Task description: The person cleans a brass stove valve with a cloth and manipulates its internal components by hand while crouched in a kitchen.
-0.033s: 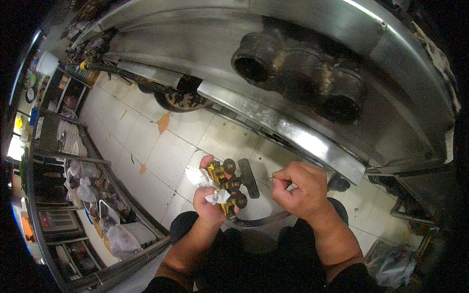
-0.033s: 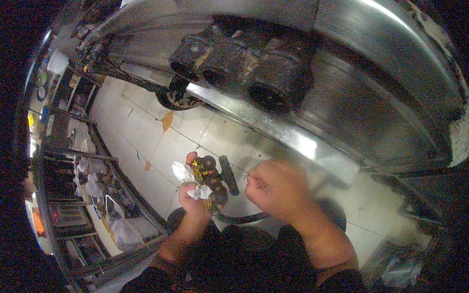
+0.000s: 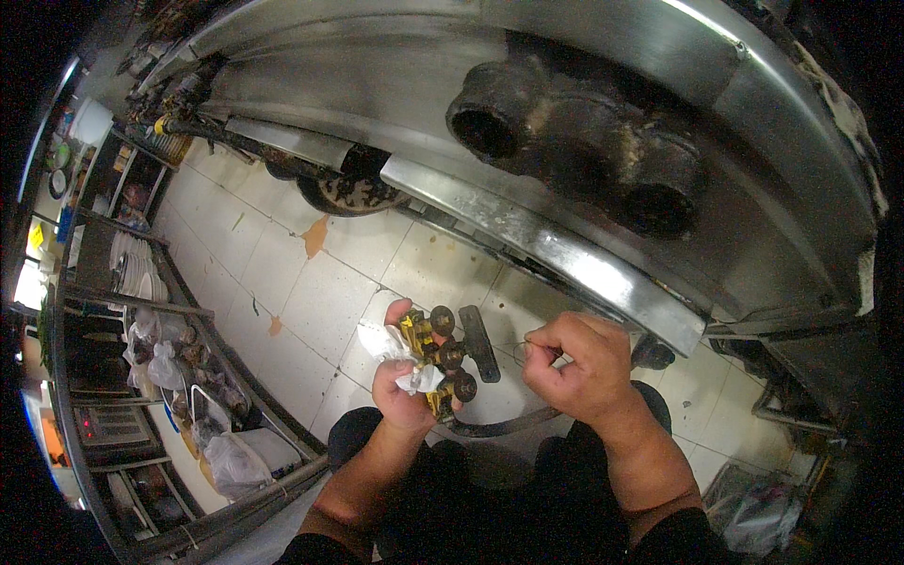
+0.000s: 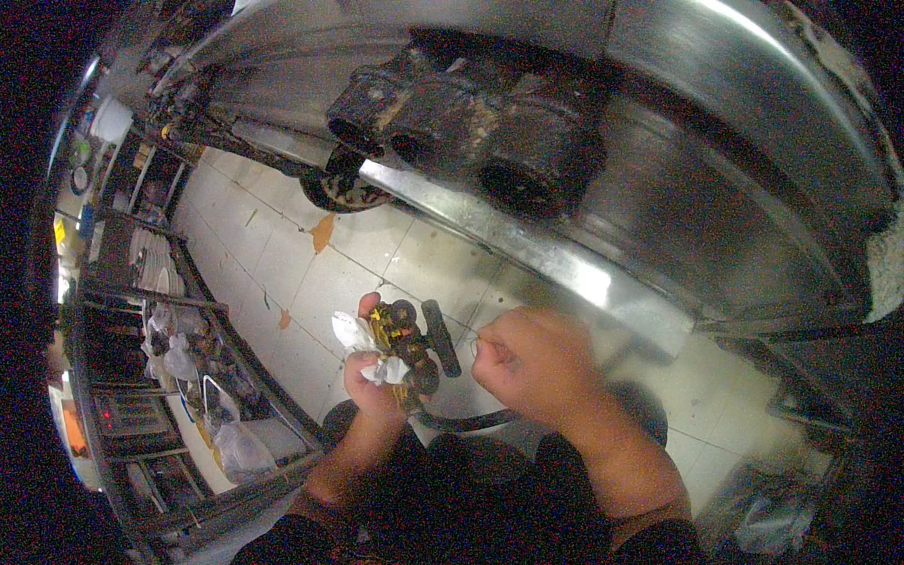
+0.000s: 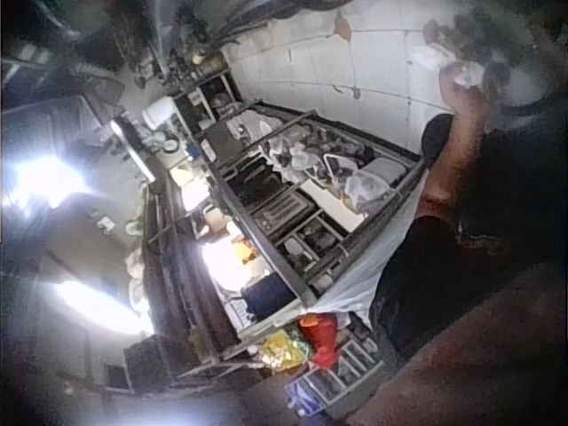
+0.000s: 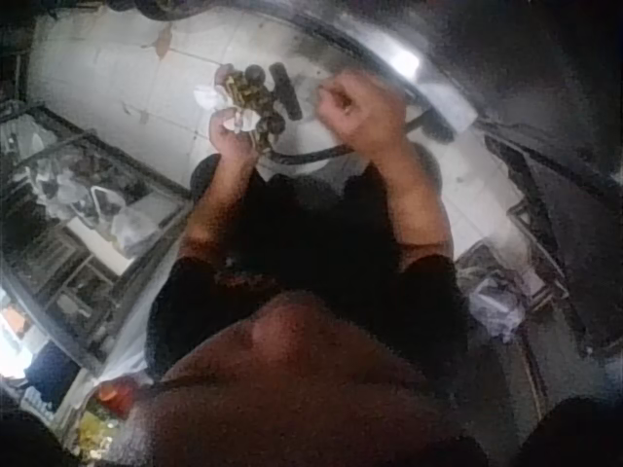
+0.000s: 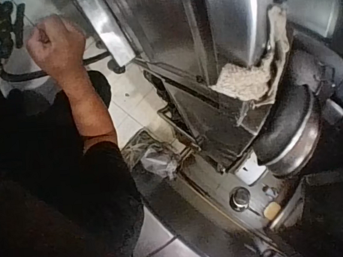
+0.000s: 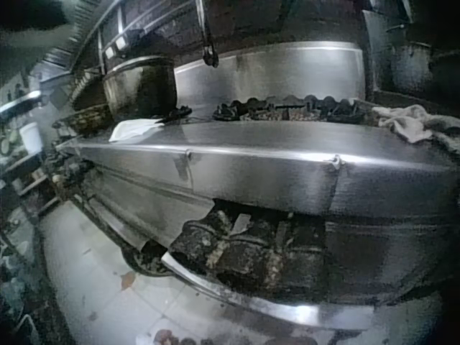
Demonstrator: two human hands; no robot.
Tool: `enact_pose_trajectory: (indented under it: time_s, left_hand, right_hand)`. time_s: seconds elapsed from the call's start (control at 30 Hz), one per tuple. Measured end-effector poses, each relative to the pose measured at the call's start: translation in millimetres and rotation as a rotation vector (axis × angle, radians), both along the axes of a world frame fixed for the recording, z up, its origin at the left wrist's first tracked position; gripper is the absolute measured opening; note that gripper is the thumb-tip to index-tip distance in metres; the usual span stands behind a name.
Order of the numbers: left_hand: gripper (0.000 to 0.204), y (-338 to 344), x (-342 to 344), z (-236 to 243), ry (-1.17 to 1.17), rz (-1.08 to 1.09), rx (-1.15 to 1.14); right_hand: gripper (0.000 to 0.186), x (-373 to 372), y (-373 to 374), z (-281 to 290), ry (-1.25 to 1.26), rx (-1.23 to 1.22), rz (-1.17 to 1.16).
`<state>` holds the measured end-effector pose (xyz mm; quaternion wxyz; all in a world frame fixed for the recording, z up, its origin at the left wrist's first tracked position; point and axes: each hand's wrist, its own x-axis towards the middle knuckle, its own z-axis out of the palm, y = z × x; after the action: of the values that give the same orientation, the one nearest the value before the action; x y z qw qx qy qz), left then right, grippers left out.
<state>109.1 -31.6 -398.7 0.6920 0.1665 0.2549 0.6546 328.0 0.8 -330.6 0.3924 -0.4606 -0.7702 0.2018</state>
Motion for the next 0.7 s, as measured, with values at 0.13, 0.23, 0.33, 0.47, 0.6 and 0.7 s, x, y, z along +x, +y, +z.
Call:
enact_pose_trajectory:
  time_s: [0.13,0.23,0.33,0.47,0.6,0.7]
  left_hand:
    - [0.075,-0.1,-0.5,-0.8,0.012,0.007,-0.004]
    - [0.076,0.3,-0.1,0.4,0.018,0.009,-0.012]
    - [0.078,0.8,1.3,3.0,0.014,0.007,-0.003]
    - [0.079,-0.2,0.4,0.8,0.081,0.036,0.002]
    - [0.080,-2.9,1.9,-2.1,0.182,0.031,-0.009]
    - [0.081,-1.3,2.0,1.1,0.216,-0.025,0.010]
  right_hand:
    - [0.012,-0.5,0.0,-0.1,-0.018,0.002,-0.001]
    - [0.012,-1.4,0.4,0.4,-0.012,0.026,-0.002]
    - [0.012,-1.8,0.2,1.8,-0.011,0.036,0.001]
    - [0.011,-2.2,-0.2,5.0,-0.048,0.000,0.059]
    - [0.008,-8.1,-0.2,2.6,-0.070,-0.047,0.106]
    - [0.008,-13.1,-2.4,-7.5,0.003,-0.211,0.110]
